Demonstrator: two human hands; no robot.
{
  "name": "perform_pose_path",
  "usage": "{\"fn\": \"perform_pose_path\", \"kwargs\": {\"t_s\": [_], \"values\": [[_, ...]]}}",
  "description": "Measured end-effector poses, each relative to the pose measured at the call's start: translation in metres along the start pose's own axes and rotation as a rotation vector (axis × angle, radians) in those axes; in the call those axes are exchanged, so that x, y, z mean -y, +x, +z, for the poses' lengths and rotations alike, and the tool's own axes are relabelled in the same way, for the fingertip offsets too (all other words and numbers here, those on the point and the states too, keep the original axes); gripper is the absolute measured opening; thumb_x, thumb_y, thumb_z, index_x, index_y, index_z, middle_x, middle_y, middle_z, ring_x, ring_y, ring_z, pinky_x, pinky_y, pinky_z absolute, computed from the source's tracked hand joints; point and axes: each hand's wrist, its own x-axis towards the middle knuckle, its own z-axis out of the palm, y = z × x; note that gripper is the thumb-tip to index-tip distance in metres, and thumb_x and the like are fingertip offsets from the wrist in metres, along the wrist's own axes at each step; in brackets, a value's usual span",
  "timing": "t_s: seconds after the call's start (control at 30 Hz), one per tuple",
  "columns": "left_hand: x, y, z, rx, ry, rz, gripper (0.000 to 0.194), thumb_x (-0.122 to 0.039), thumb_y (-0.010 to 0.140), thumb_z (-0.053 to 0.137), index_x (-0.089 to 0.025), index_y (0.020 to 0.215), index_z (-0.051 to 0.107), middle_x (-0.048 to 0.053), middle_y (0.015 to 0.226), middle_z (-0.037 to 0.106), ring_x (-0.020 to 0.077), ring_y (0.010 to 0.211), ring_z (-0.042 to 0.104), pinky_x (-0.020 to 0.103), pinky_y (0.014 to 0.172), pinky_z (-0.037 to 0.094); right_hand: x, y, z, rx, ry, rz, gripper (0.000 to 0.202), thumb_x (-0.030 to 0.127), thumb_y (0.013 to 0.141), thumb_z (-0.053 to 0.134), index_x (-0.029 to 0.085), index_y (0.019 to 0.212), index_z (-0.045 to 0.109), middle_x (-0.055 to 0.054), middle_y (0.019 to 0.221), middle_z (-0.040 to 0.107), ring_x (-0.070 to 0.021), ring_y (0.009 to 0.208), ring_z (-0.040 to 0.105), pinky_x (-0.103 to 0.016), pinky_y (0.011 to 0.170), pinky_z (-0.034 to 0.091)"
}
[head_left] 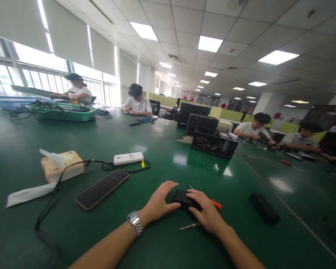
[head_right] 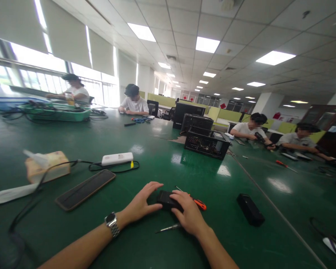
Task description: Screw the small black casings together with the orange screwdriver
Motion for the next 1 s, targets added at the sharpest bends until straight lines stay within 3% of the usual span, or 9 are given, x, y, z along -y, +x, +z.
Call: {"fn": "perform_pose_path", "kwargs": {"t_s": [0.1,0.23,0.33,0.43,0.57,0.7,0.87,1.0], "values": [[-0.003,0.000,-0.001,0.079,0.053,-0.034,0.055,-0.031,0.077,0.074,-0.024,0.127,0.055,0.008,0.123,0.060,0.0273,0.114,0.054,0.043,0.101,0.042,-0.007,0.000,-0.001,0.018,-0.006,0.003,0.041,0.032,0.087,0.058,0.025,0.127,0.058,-0.008,0.135,0.055,-0.0267,0.126,0.046,-0.048,0.109,0.033],[-0.005,0.001,-0.002,0.107,0.085,-0.115,0.046,-0.033,0.082,0.069,-0.022,0.125,0.057,0.008,0.116,0.064,0.0266,0.105,0.058,0.042,0.094,0.046,-0.039,-0.010,-0.027,-0.216,-0.031,0.191,0.039,0.040,0.090,0.051,0.023,0.124,0.060,-0.010,0.127,0.059,-0.0263,0.120,0.050,-0.046,0.104,0.037],[-0.006,0.002,0.000,0.102,0.069,-0.118,0.043,-0.035,0.083,0.067,-0.024,0.124,0.058,0.007,0.117,0.064,0.0257,0.106,0.058,0.040,0.092,0.046,-0.065,-0.021,-0.048,-0.225,-0.014,0.348,0.035,0.041,0.074,0.069,0.023,0.104,0.071,-0.008,0.105,0.068,-0.0283,0.101,0.059,-0.044,0.091,0.044],[-0.005,0.002,0.001,0.087,0.068,-0.097,0.035,-0.034,0.083,0.067,-0.025,0.116,0.061,0.005,0.112,0.066,0.0246,0.102,0.059,0.039,0.090,0.047,-0.078,-0.029,-0.058,-0.187,0.120,0.424,0.023,0.039,0.064,0.077,0.022,0.079,0.075,-0.004,0.079,0.069,-0.0235,0.075,0.061,-0.035,0.071,0.047],[0.000,0.002,-0.001,0.037,0.074,-0.093,0.032,-0.031,0.080,0.069,-0.023,0.110,0.063,0.004,0.106,0.067,0.0236,0.096,0.060,0.037,0.087,0.047,-0.079,-0.028,-0.056,-0.345,0.239,0.454,0.030,0.047,0.078,0.063,0.018,0.085,0.071,0.000,0.062,0.063,-0.0169,0.055,0.056,-0.029,0.054,0.044],[0.002,0.002,-0.004,-0.024,0.071,-0.074,0.033,-0.027,0.077,0.070,-0.022,0.108,0.063,0.004,0.103,0.066,0.0229,0.093,0.060,0.035,0.085,0.048,-0.074,-0.024,-0.053,-0.550,0.372,0.448,0.038,0.051,0.088,0.048,0.016,0.097,0.061,-0.001,0.063,0.061,-0.0158,0.054,0.055,-0.027,0.048,0.043],[-0.004,0.001,-0.007,-0.102,0.103,-0.007,0.033,-0.021,0.073,0.072,-0.022,0.105,0.063,0.004,0.101,0.065,0.0227,0.093,0.059,0.035,0.085,0.047,-0.060,-0.022,-0.051,-0.589,0.559,0.375,0.033,0.045,0.084,0.059,0.016,0.097,0.062,-0.002,0.065,0.064,-0.0150,0.055,0.056,-0.026,0.049,0.044],[-0.009,0.002,-0.010,-0.136,0.128,0.018,0.034,-0.019,0.071,0.073,-0.021,0.103,0.064,0.004,0.099,0.065,0.0233,0.092,0.058,0.036,0.083,0.048,-0.052,-0.021,-0.051,-0.600,0.578,0.345,0.028,0.041,0.084,0.062,0.016,0.095,0.065,-0.001,0.060,0.063,-0.0124,0.050,0.052,-0.025,0.049,0.042]]}}
